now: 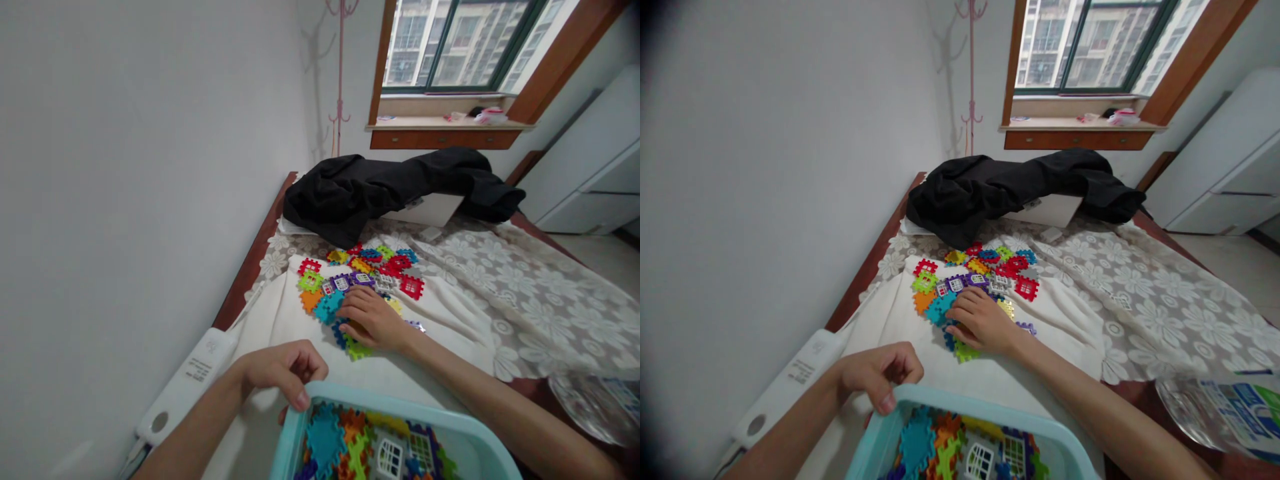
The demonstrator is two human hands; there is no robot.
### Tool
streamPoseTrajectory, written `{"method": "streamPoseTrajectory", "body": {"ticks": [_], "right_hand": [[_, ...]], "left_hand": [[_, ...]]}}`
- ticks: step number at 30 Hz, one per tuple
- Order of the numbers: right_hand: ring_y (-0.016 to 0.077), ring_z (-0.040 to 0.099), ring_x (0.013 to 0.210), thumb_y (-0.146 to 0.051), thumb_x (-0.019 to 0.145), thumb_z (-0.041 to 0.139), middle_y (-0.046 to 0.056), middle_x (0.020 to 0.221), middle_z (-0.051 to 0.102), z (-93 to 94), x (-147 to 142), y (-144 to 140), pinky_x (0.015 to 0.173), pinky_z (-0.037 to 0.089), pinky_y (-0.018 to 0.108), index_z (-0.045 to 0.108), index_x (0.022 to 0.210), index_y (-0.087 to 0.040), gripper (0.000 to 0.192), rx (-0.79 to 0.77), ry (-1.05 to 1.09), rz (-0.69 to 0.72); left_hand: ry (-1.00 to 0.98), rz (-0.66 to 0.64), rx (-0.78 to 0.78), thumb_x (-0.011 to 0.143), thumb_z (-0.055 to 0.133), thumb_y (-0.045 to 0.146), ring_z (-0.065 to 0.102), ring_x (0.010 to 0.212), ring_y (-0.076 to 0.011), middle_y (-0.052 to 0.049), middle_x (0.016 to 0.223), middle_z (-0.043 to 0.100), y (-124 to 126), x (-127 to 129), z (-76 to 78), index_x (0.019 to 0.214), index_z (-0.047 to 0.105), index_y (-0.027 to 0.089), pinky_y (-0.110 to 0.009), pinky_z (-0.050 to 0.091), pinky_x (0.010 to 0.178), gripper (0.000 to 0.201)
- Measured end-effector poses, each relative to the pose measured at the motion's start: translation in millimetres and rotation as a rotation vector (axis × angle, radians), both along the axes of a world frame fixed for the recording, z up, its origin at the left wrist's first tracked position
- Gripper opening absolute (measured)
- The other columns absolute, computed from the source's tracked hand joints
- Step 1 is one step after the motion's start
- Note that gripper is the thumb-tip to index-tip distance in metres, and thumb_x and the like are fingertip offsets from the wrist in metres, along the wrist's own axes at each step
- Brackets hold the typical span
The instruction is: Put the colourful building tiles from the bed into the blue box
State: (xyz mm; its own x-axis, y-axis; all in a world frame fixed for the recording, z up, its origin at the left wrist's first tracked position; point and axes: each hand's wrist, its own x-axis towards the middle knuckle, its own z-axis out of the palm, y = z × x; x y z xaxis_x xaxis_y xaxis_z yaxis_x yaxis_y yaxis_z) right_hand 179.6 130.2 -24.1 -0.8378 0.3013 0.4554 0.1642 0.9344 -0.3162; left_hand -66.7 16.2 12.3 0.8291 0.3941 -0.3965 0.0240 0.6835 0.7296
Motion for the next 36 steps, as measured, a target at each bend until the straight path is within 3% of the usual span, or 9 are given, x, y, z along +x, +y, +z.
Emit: {"method": "streamPoseTrajectory", "body": {"ticks": [3,5,7,12,18,23,26,32,36], "right_hand": [[0.0304,0.057,0.126,-0.041,0.101,0.059,0.014,0.129,0.068,2.0,0.9,-0.5,0.113,0.043,0.051,0.064,0.129,-0.020,0.036,0.008,0.003,-0.026],[0.0356,0.043,0.144,-0.046,0.099,0.060,0.015,0.153,0.054,4.3,-0.3,-0.6,0.121,0.033,0.059,0.053,0.147,-0.021,0.054,0.015,-0.047,-0.062],[0.0384,0.035,0.150,-0.050,0.099,0.060,0.013,0.162,0.045,6.6,-2.0,-0.6,0.125,0.021,0.066,0.048,0.153,-0.024,0.060,0.005,-0.116,-0.071],[0.0330,0.052,0.135,-0.051,0.099,0.061,0.012,0.137,0.067,8.6,-3.3,-1.5,0.123,0.030,0.059,0.063,0.134,-0.023,0.046,-0.072,-0.125,-0.075],[0.0458,0.027,0.152,-0.065,0.087,0.070,0.014,0.164,0.042,3.5,-3.8,-2.5,0.123,0.014,0.073,0.045,0.156,-0.027,0.082,-0.020,-0.133,-0.270],[0.0375,0.046,0.142,-0.057,0.093,0.068,0.012,0.147,0.061,4.4,-3.7,-1.2,0.119,0.031,0.061,0.061,0.137,-0.025,0.056,-0.089,-0.134,-0.219],[0.0330,0.058,0.128,-0.048,0.095,0.067,0.015,0.143,0.062,6.4,-2.5,-1.8,0.111,0.042,0.054,0.060,0.137,-0.022,0.050,-0.102,-0.103,-0.191],[0.0354,0.048,0.142,-0.046,0.096,0.065,0.017,0.157,0.051,5.9,-2.6,-3.7,0.117,0.039,0.054,0.043,0.156,-0.019,0.070,-0.090,-0.094,-0.224],[0.0374,0.045,0.145,-0.052,0.095,0.065,0.013,0.151,0.058,4.6,-3.4,-2.5,0.121,0.033,0.059,0.051,0.151,-0.021,0.065,-0.080,-0.138,-0.207]], "left_hand": [[-0.018,0.004,0.012,0.060,0.092,0.032,0.055,0.036,-0.0110,0.004,0.051,0.065,0.1,-0.1,-1.6,0.064,0.058,0.017,-0.017,0.047,0.033,0.037],[-0.025,0.011,0.014,0.061,0.092,0.031,0.055,0.037,-0.0112,0.004,0.052,0.065,-0.2,0.2,-1.0,0.064,0.059,0.017,-0.017,0.048,0.033,0.036],[-0.018,0.018,0.006,0.061,0.092,0.032,0.056,0.037,-0.0120,0.004,0.052,0.066,-0.5,0.6,0.5,0.064,0.059,0.017,-0.018,0.049,0.032,0.036],[0.004,0.025,-0.004,0.058,0.093,0.034,0.056,0.036,-0.0113,0.004,0.050,0.065,-0.7,1.0,3.0,0.063,0.059,0.017,-0.017,0.049,0.032,0.038],[-0.003,0.021,-0.001,0.060,0.091,0.032,0.057,0.036,-0.0125,0.003,0.051,0.066,-0.8,0.1,2.0,0.063,0.059,0.017,-0.018,0.048,0.031,0.036],[0.006,0.021,-0.001,0.059,0.092,0.034,0.056,0.036,-0.0117,0.003,0.050,0.065,-0.6,-0.1,1.8,0.063,0.059,0.018,-0.018,0.047,0.032,0.037],[0.010,0.007,-0.002,0.059,0.093,0.035,0.055,0.036,-0.0116,0.004,0.049,0.065,-0.1,-0.2,2.0,0.062,0.059,0.018,-0.018,0.047,0.032,0.038],[-0.011,0.025,0.011,0.061,0.092,0.032,0.055,0.035,-0.0118,0.004,0.050,0.065,-0.7,-0.7,1.3,0.063,0.058,0.019,-0.018,0.046,0.031,0.036],[-0.005,0.021,0.018,0.062,0.090,0.031,0.056,0.036,-0.0121,0.003,0.051,0.065,-0.2,-1.2,0.8,0.065,0.060,0.018,-0.018,0.047,0.032,0.034]]}}
